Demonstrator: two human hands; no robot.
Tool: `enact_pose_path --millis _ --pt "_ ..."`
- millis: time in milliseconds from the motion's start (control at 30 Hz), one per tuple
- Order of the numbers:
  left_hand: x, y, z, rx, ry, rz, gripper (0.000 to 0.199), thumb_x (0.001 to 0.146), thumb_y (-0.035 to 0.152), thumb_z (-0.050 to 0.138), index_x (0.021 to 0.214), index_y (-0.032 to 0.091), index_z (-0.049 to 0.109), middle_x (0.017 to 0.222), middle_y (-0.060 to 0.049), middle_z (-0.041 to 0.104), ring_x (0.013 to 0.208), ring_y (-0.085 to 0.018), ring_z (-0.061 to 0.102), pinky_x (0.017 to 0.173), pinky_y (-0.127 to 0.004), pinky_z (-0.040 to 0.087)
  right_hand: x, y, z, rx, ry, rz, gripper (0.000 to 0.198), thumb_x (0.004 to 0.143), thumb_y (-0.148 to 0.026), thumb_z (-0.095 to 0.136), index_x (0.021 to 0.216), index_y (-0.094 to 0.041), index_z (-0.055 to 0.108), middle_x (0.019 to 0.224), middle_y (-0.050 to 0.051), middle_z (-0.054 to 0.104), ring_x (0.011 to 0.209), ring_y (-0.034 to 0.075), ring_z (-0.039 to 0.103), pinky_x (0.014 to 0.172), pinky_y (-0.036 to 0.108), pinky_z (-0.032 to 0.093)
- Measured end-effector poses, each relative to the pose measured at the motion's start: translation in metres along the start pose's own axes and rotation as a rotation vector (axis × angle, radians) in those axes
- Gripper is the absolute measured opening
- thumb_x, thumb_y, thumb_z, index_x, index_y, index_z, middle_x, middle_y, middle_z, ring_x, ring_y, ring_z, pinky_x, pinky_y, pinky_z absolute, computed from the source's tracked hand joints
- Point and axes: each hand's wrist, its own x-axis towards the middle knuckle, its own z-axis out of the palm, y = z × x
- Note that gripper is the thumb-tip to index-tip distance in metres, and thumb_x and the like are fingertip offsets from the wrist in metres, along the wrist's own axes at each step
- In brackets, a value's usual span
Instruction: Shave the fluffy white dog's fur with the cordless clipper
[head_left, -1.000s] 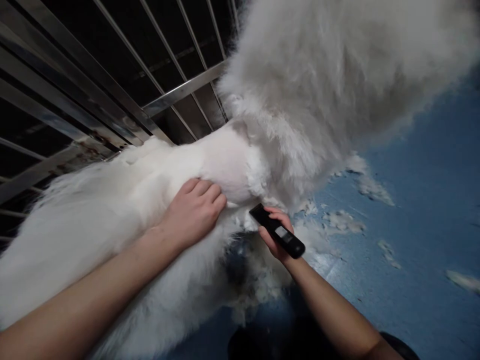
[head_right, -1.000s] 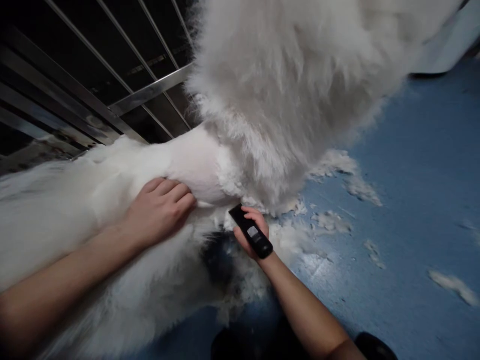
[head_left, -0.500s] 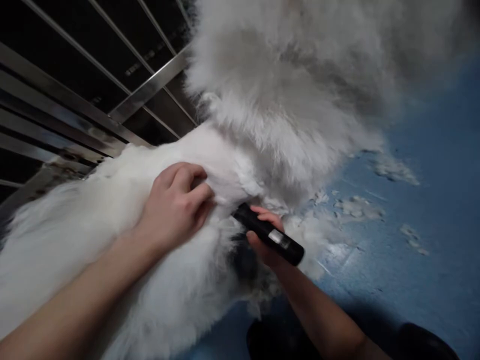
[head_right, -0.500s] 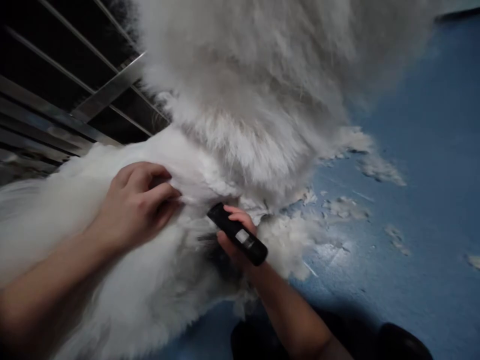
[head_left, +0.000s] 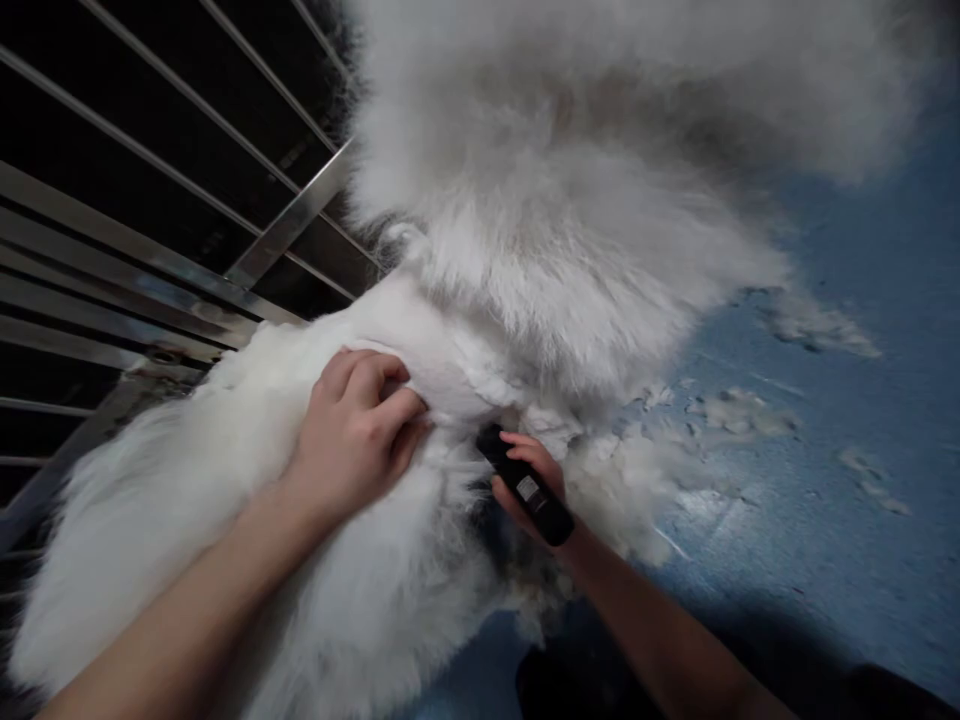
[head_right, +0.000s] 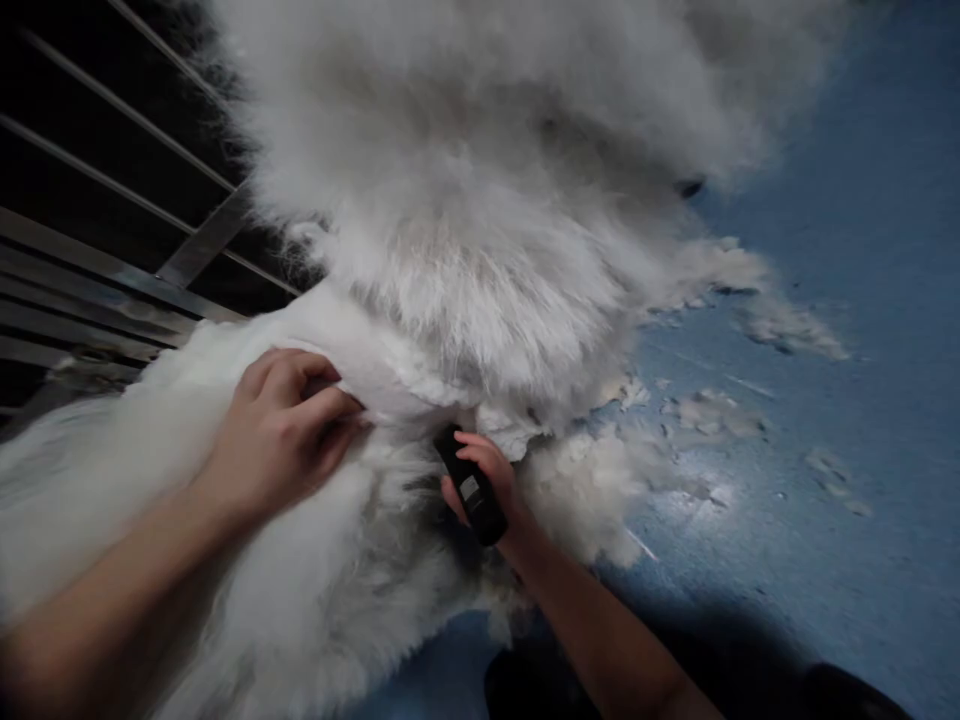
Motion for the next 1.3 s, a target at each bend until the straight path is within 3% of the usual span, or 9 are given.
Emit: enact_pose_path --millis 133,300,500,700,833,1000,1167,1300 --pt "-0.001 0.002 -0.005 0.016 -0.022 -0.018 0.019 0.091 0.033 0.057 0.077 0.022 0.063 0.095 -0.01 0.061 0.093 -0.027 0.058 0.084 -0.053 0.053 -0.006 -0.003 0.004 0.031 0.017 -0.013 0.047 0.079 -0.027 0.071 0.119 -0.034 0.048 0.123 0.007 0.068 0.11 0.029 0.069 0.088 0.048 0.061" --pt "-0.005 0.001 -0.009 0.021 -0.042 -0.051 0.024 0.095 0.033 0.051 0.078 0.022 0.064 0.096 -0.006 0.06 0.094 -0.024 0.057 0.088 -0.05 0.052 -0.009 0.015 0.012 -0.113 0.034 -0.069 0.041 0.08 -0.023 0.07 0.116 -0.03 0.051 0.118 0.007 0.07 0.1 0.028 0.074 0.078 0.043 0.064" --pt "-0.006 -0.007 -0.007 0.005 0.041 0.042 0.022 0.09 0.034 0.059 0.075 0.019 0.065 0.095 -0.011 0.059 0.091 -0.027 0.056 0.084 -0.049 0.05 -0.016 0.019 0.002 -0.059 -0.049 -0.144 0.05 0.077 -0.029 0.079 0.118 -0.033 0.051 0.129 0.006 0.068 0.11 0.027 0.071 0.086 0.043 0.064" --pt "-0.004 -0.01 -0.006 -0.036 0.015 0.021 0.021 0.09 0.033 0.057 0.076 0.021 0.064 0.097 -0.011 0.06 0.093 -0.026 0.056 0.087 -0.047 0.048 -0.01 0.041 0.003 -0.111 -0.044 -0.073 0.034 0.08 -0.032 0.077 0.107 -0.028 0.057 0.121 0.009 0.071 0.107 0.031 0.073 0.085 0.046 0.064" --pt "-0.003 -0.012 -0.006 -0.037 0.008 0.011 0.021 0.09 0.036 0.056 0.076 0.022 0.063 0.098 -0.01 0.059 0.094 -0.026 0.055 0.086 -0.045 0.048 -0.009 0.041 -0.008 -0.064 -0.08 -0.118 0.037 0.076 -0.033 0.081 0.104 -0.03 0.058 0.124 0.007 0.071 0.107 0.029 0.073 0.087 0.045 0.063" --pt "-0.003 -0.011 -0.003 -0.049 -0.028 -0.015 0.02 0.09 0.036 0.055 0.077 0.024 0.063 0.099 -0.009 0.06 0.096 -0.026 0.054 0.089 -0.046 0.047 0.005 0.046 -0.009 -0.153 -0.118 -0.112 0.025 0.083 -0.032 0.073 0.102 -0.028 0.058 0.122 0.01 0.072 0.107 0.026 0.073 0.086 0.045 0.062" --pt "-0.001 -0.009 -0.004 -0.064 -0.005 -0.019 0.021 0.089 0.036 0.056 0.076 0.022 0.064 0.098 -0.01 0.06 0.095 -0.026 0.055 0.089 -0.046 0.047 0.01 0.041 -0.014 -0.232 -0.126 -0.203 0.021 0.084 -0.032 0.071 0.101 -0.028 0.059 0.12 0.008 0.073 0.104 0.025 0.074 0.084 0.042 0.062" --pt "0.0 -0.009 -0.004 -0.051 -0.026 -0.048 0.023 0.09 0.038 0.055 0.076 0.023 0.064 0.099 -0.009 0.061 0.096 -0.025 0.055 0.086 -0.043 0.047 0.021 0.045 -0.021 -0.296 -0.05 -0.29 0.025 0.08 -0.029 0.074 0.1 -0.028 0.058 0.117 0.008 0.074 0.097 0.024 0.075 0.077 0.039 0.061"
